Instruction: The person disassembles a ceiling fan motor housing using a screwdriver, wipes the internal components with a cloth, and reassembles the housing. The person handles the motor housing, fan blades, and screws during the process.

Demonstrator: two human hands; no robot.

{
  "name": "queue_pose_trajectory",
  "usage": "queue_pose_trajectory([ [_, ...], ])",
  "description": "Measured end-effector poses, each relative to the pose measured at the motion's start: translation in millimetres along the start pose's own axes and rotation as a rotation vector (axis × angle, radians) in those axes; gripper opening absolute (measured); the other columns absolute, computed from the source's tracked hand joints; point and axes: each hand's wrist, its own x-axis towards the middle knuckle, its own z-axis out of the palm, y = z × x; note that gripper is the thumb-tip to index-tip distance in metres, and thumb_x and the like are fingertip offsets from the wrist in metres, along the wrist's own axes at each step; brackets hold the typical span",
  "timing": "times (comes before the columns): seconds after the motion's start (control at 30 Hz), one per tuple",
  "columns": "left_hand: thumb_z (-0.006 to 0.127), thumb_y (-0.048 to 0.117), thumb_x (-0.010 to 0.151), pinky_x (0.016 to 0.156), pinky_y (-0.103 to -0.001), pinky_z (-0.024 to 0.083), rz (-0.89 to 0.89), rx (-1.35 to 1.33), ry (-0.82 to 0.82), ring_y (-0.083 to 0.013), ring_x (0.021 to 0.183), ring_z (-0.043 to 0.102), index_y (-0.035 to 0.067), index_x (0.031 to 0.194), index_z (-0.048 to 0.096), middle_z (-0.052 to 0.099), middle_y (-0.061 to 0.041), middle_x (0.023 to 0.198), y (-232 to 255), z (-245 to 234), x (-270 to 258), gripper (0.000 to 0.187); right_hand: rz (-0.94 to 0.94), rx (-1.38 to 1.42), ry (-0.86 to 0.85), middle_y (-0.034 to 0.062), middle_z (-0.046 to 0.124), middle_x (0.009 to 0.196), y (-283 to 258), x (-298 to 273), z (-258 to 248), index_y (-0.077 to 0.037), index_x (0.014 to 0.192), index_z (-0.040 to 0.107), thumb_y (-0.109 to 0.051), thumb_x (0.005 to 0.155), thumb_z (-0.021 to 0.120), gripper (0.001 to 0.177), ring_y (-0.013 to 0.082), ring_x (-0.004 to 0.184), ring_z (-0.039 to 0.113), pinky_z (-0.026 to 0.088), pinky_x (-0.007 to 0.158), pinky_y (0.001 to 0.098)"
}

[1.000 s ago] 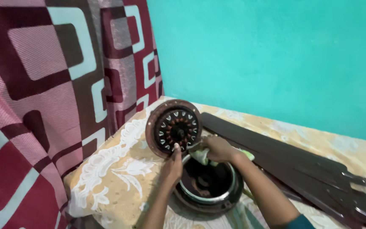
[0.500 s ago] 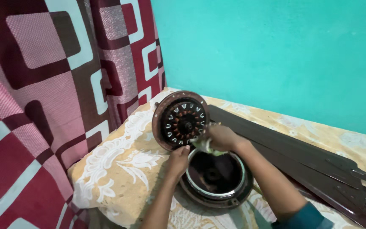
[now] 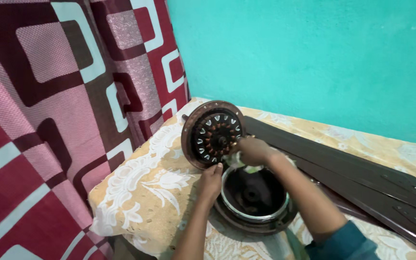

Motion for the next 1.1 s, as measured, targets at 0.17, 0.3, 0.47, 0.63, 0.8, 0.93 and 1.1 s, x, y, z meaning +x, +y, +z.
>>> queue_pose_trajectory([
  [0.17, 0.050, 0.048, 0.100, 0.093, -0.044, 0.051, 0.014, -0.046, 0.011, -0.0345, 0.108, 0.069, 0.017, 0.121, 0.073, 0.075, -0.014, 0.111, -18, 11, 11, 0.043, 0.335, 0.008, -0.174, 0.0139, 0.075, 0.112, 30, -26, -12, -0.020, 0.127, 0.070, -0.008, 0.083, 0.061, 0.047, 0.0306, 0.100, 0.075, 0.061, 0.089, 0.0436],
  [0.3, 0.045, 0.039, 0.101, 0.097, -0.036, 0.052, 0.171, -0.402, -0.055, -0.0231, 0.108, 0.072, 0.005, 0.120, 0.074, 0.079, -0.011, 0.113, -37, 25, 32, 0.048, 0.385, -0.165, -0.146, 0.0143, 0.076, 0.109, 39, -29, -26, -0.015, 0.120, 0.075, -0.010, 0.081, 0.062, 0.041, 0.0325, 0.102, 0.074, 0.061, 0.086, 0.0452],
  [0.47, 0.035, 0.053, 0.106, 0.102, -0.036, 0.049, 0.056, -0.799, -0.118, -0.0246, 0.112, 0.067, -0.004, 0.124, 0.069, 0.074, -0.015, 0.120, -56, 41, 52, 0.069, 0.336, -0.032, -0.006, 0.0163, 0.075, 0.100, 0, 5, 10, -0.012, 0.109, 0.074, -0.019, 0.079, 0.068, 0.032, 0.0357, 0.095, 0.074, 0.058, 0.085, 0.0459],
  [0.63, 0.025, 0.065, 0.102, 0.103, -0.038, 0.048, -0.062, -0.895, -0.161, -0.0252, 0.113, 0.066, -0.001, 0.127, 0.066, 0.073, -0.014, 0.119, -61, 38, 49, 0.082, 0.113, -0.002, 0.226, 0.0206, 0.074, 0.087, -20, 17, 24, -0.006, 0.102, 0.065, -0.015, 0.074, 0.072, 0.030, 0.0392, 0.087, 0.072, 0.058, 0.079, 0.0490],
  [0.8, 0.029, 0.066, 0.101, 0.102, -0.043, 0.043, -0.174, -0.938, -0.053, -0.0274, 0.114, 0.059, 0.004, 0.131, 0.057, 0.073, -0.012, 0.125, -60, 31, 42, 0.075, -0.214, 0.240, 0.167, 0.0143, 0.077, 0.088, -15, -9, 19, -0.011, 0.097, 0.070, -0.001, 0.065, 0.064, 0.034, 0.0371, 0.087, 0.073, 0.057, 0.076, 0.0473],
  [0.93, 0.026, 0.068, 0.100, 0.105, -0.041, 0.039, -0.178, -0.876, 0.026, -0.0232, 0.122, 0.053, 0.011, 0.129, 0.058, 0.063, -0.012, 0.137, -55, 26, 39, 0.072, -0.611, 0.651, 0.184, 0.0158, 0.077, 0.103, -27, -16, 13, -0.007, 0.108, 0.069, 0.005, 0.064, 0.052, 0.049, 0.0388, 0.108, 0.072, 0.055, 0.095, 0.0484],
  [1.1, 0.024, 0.068, 0.099, 0.107, -0.039, 0.037, -0.184, -0.933, 0.022, -0.0221, 0.124, 0.052, 0.017, 0.124, 0.059, 0.058, -0.010, 0.139, -67, 32, 48, 0.066, -0.137, 0.039, 0.136, 0.0163, 0.074, 0.091, -72, -8, 14, -0.012, 0.103, 0.075, -0.006, 0.070, 0.068, 0.034, 0.0365, 0.089, 0.072, 0.057, 0.081, 0.0474],
])
